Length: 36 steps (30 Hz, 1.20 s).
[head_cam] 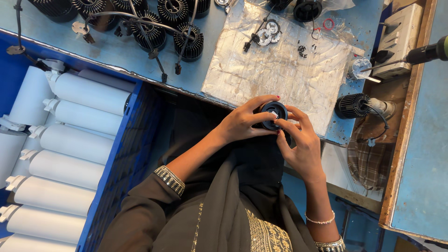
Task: The person picks up a black cylindrical heat sink component and inserts a small white rectangular piece into its center. They then place a circular metal disc over the opening and press it into place, completing the assembly of one unit.
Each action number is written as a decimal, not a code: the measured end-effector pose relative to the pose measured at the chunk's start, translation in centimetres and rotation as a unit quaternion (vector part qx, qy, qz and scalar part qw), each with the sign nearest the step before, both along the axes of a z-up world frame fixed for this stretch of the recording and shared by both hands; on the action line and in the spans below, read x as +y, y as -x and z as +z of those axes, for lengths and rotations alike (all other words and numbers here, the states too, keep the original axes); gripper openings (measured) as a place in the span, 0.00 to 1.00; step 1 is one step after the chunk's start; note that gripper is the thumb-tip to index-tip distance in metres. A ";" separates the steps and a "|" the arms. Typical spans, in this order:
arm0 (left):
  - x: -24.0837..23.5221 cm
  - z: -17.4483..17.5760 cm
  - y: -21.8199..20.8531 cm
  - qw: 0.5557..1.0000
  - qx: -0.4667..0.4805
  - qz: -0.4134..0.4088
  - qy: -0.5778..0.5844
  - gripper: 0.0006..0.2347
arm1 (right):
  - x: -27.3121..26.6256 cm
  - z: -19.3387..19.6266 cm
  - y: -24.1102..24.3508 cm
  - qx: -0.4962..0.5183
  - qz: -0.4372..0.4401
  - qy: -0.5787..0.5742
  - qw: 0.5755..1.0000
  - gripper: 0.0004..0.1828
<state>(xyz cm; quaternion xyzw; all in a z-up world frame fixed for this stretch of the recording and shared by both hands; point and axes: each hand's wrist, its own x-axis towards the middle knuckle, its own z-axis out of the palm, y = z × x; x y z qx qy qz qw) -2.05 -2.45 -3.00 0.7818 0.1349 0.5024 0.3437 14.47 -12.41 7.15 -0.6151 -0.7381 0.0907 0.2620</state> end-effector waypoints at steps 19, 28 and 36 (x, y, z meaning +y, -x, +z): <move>-0.5 0.0 -0.7 0.996 0.008 0.078 -0.030 0.18 | 0.2 0.2 0.1 0.004 0.008 0.022 1.000 0.13; -0.4 0.1 -0.7 0.997 -0.003 0.071 -0.015 0.18 | -0.1 -1.2 -0.1 0.032 0.000 -0.007 0.999 0.15; -0.4 0.1 -0.6 0.998 -0.009 0.067 -0.014 0.19 | -0.5 -1.2 0.9 0.052 -0.027 -0.008 0.998 0.16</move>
